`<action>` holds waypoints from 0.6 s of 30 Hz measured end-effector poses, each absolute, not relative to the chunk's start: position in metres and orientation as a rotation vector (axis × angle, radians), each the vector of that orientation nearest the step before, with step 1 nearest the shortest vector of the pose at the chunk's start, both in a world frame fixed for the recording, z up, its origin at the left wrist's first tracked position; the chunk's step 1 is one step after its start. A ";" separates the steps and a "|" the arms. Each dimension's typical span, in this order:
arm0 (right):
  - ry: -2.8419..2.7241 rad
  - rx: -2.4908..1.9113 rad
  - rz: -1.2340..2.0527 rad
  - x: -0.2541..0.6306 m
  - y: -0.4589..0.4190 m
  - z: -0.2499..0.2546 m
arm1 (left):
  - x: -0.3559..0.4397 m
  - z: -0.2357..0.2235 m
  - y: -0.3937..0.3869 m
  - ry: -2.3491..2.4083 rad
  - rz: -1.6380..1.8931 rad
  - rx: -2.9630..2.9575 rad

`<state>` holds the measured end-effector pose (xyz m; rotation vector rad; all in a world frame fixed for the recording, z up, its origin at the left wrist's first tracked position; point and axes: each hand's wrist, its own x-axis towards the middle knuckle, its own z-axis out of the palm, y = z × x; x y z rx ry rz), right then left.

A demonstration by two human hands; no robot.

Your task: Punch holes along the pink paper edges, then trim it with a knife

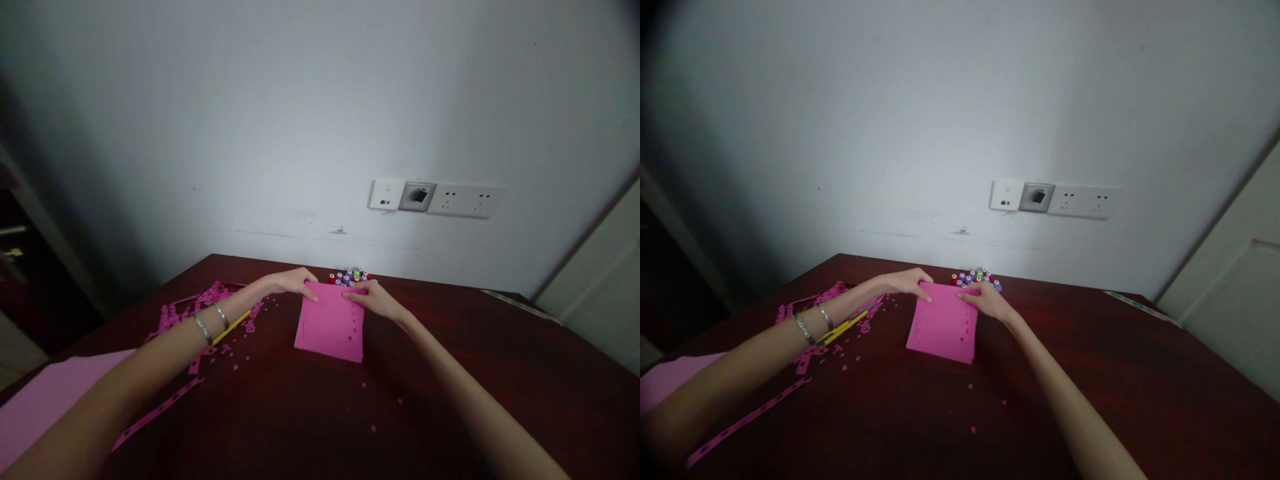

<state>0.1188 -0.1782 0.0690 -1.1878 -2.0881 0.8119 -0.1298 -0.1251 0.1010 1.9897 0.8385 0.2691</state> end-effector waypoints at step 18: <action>-2.118 -1.051 0.432 -0.006 -0.157 0.110 | -0.274 0.160 -0.133 0.922 1.571 1.196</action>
